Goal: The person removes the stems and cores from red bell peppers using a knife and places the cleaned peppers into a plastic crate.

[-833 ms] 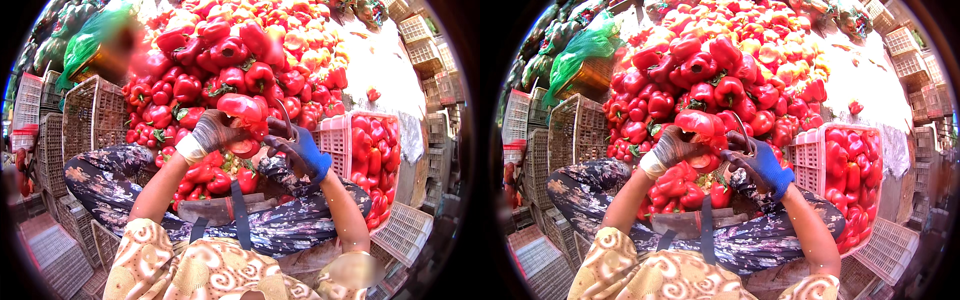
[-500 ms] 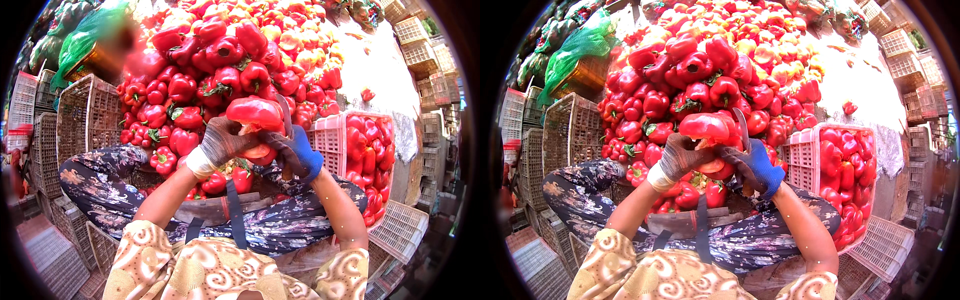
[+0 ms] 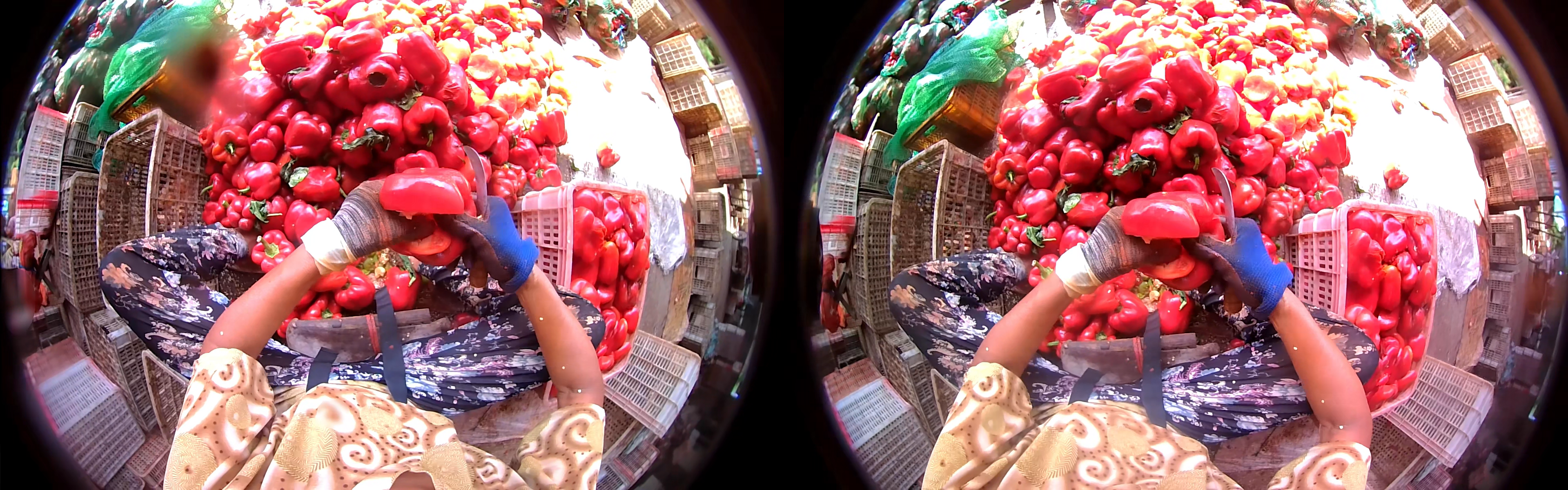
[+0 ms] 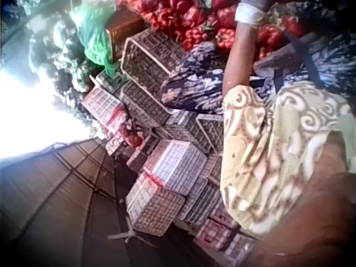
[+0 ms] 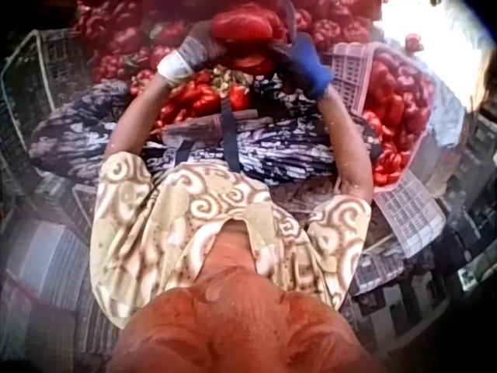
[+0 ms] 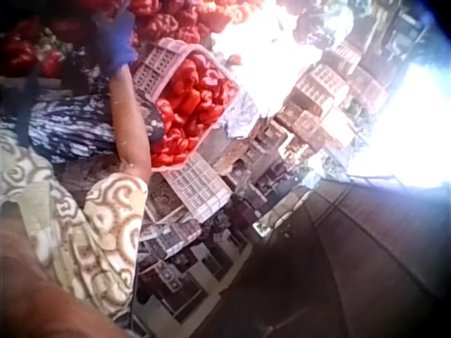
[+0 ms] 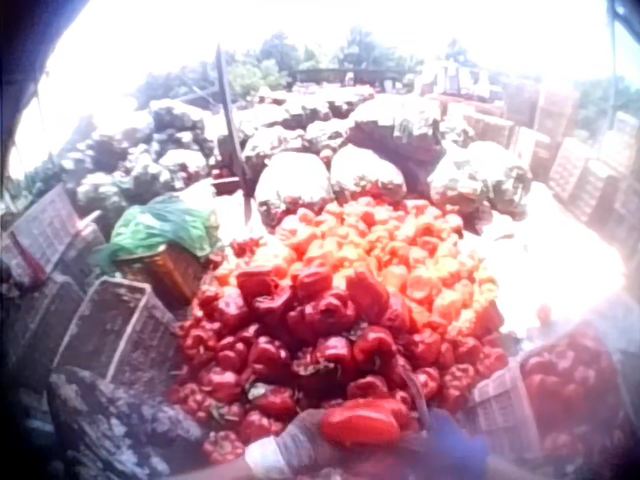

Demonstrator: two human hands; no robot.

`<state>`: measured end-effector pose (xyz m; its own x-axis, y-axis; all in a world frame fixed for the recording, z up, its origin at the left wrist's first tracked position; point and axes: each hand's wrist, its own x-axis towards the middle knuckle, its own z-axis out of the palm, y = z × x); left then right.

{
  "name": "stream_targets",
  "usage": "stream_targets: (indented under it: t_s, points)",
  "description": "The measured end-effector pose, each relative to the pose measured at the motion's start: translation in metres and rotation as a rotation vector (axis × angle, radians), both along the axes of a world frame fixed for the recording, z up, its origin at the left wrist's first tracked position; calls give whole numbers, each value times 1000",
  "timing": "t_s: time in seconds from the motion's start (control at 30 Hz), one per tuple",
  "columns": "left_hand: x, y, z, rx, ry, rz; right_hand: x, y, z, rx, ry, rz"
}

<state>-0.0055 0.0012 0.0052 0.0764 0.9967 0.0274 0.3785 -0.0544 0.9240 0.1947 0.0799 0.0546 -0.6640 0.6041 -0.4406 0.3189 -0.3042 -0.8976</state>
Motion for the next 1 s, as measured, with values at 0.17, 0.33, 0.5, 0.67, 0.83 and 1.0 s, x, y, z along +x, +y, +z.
stream_targets:
  t_s: [0.17,0.33,0.5,0.67,0.83,1.0]
  points:
    - [0,0,-36,187,-59,-72,0,2,-11,203,21,66]
    - [6,-12,-18,151,5,8,3,9,-7,-65,43,60]
    - [14,-19,30,-161,-394,97,9,12,-7,-161,121,109]
    - [14,-25,49,-246,-568,158,-1,3,21,-413,275,-15]
    - [10,-33,59,-253,-642,172,-2,-3,5,-455,410,-37]
    - [1,-36,48,-87,-239,186,-13,-11,6,33,224,61]
